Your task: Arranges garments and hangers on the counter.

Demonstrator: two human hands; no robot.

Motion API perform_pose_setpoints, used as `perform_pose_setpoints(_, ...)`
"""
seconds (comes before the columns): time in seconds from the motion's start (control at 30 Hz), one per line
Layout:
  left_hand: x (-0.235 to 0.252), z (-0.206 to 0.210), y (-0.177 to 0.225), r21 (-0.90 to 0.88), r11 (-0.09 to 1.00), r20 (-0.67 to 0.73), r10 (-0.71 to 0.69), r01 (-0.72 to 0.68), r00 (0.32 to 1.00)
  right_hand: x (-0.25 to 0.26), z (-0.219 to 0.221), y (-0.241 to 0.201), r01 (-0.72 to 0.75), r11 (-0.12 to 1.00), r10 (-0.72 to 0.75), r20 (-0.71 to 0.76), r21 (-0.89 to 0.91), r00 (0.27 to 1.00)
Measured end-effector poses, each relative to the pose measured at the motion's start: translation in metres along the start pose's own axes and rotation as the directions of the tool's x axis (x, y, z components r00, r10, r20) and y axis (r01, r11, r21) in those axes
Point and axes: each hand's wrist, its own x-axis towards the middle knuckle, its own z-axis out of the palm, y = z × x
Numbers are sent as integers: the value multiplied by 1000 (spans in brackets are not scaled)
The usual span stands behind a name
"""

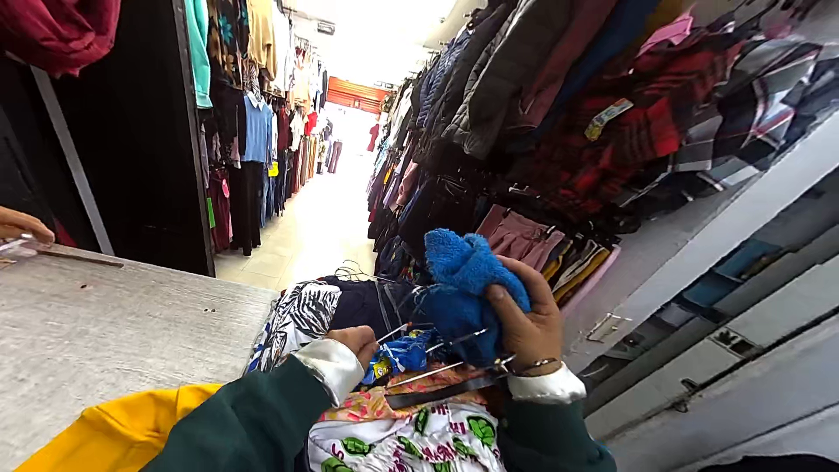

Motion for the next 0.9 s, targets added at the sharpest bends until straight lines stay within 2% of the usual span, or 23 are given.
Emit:
perform_pose_setpoints(0.07,-4,-2,8,-7,1000,55,-25,26,998,9,-3,9,57,998,-54,223,-11,973)
perform_pose_setpoints(0.1,-5,-1,5,7,1000,45,14,-15,999,16,-5,10,88,996,-78,375,-11,924)
perform_pose_setpoints(0.13,-6,7,-12,45,984,-33,174,-173,984,25,-5,8,111,994,-91,526,-6,846)
perform_pose_setpoints(0.17,5,21,-45,127,892,-176,451,-434,875,36,-5,2,120,993,-90,661,0,745)
perform_pose_setpoints(0.2,12,27,-60,164,814,-245,581,-557,776,45,-2,-3,110,994,-69,767,-2,638)
perform_pose_setpoints(0.23,-1,20,-46,159,872,-186,486,-462,854,54,2,-7,99,995,-46,844,-8,534)
perform_pose_setpoints(0.27,-19,5,-7,85,979,-27,187,-184,982,63,8,-11,105,994,-28,897,-21,441)
perform_pose_setpoints(0.3,-21,-4,15,35,999,65,-4,2,998,70,15,-14,146,988,-13,925,-46,379)
perform_pose_setpoints(0.33,-16,-7,23,17,998,97,-69,68,993,76,23,-18,225,971,-1,936,-84,351)
perform_pose_setpoints(0.43,-16,-16,33,30,992,137,-124,121,983,81,41,-32,460,861,42,931,-217,361)
perform_pose_setpoints(0.5,-14,-16,28,21,994,147,-111,109,983,82,42,-35,491,827,56,909,-274,412)
perform_pose_setpoints(0.53,-11,-14,21,22,997,150,-76,74,986,82,38,-32,441,849,71,891,-290,449)
perform_pose_setpoints(0.57,-7,-11,11,27,999,144,-27,24,989,82,33,-27,327,896,111,864,-300,490)
perform_pose_setpoints(0.63,-3,-7,2,7,1000,138,14,-15,990,78,20,-11,-34,965,235,805,-259,544)
perform_pose_setpoints(0.67,-3,-7,2,-2,1000,143,8,-8,990,76,16,-2,-185,957,288,792,-222,538)
perform_pose_setpoints(0.7,-3,-7,2,-12,1000,145,1,1,989,74,14,5,-274,941,318,792,-197,521)
perform_pose_setpoints(0.73,-3,-7,1,-24,1000,141,-6,9,990,73,16,5,-276,942,312,802,-192,510)
perform_pose_setpoints(0.77,-2,-6,0,-31,999,138,-15,20,990,74,20,0,-176,959,281,815,-221,507)
perform_pose_setpoints(0.8,2,-3,-1,-34,999,132,-27,32,991,77,25,-11,4,965,227,840,-263,493)
perform_pose_setpoints(0.87,15,11,-9,-54,998,68,-20,24,997,84,38,-34,372,885,122,910,-281,396)
perform_pose_setpoints(0.9,20,19,-15,-62,998,26,6,-4,1000,87,44,-45,463,842,121,933,-277,338)
